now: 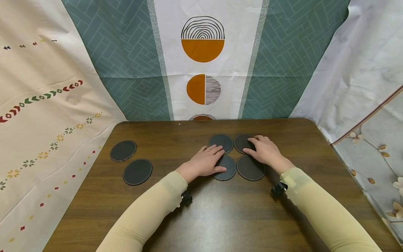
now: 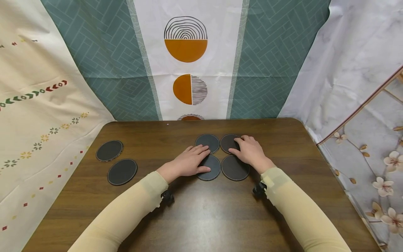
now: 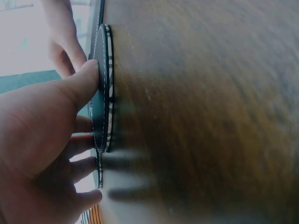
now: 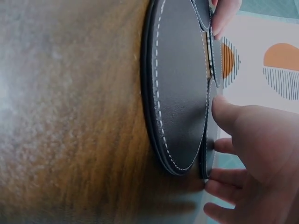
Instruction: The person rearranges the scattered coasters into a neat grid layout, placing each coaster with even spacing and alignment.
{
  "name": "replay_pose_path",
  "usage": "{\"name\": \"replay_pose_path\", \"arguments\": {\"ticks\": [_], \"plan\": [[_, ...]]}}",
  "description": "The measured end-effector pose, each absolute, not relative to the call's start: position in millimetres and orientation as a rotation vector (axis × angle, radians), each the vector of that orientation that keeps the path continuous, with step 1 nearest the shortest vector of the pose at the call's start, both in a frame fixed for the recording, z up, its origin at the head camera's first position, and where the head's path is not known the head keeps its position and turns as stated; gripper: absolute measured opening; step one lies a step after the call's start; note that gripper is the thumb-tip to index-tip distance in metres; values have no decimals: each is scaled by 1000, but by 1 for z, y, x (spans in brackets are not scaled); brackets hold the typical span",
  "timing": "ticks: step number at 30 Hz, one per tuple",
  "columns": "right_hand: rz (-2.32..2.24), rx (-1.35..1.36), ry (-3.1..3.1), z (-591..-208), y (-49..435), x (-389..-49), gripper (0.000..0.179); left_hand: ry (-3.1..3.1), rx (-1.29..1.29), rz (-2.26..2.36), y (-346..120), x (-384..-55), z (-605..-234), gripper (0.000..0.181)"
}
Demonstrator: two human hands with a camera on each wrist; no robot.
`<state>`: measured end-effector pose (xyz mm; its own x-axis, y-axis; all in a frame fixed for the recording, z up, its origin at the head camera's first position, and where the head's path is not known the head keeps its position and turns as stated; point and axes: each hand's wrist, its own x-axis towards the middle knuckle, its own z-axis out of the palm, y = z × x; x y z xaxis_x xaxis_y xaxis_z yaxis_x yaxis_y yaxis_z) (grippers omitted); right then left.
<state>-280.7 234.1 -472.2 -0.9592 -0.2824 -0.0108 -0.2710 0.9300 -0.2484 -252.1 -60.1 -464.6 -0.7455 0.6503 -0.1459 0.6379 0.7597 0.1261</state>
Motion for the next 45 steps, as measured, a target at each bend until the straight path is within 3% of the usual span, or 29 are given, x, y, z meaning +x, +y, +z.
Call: {"name": "replay_pose_path", "arguments": {"ticks": [45], "plan": [[-416,-674,3121,-466,220,-263,66,2839,1050,111,-59,-259,-464,80]]}}
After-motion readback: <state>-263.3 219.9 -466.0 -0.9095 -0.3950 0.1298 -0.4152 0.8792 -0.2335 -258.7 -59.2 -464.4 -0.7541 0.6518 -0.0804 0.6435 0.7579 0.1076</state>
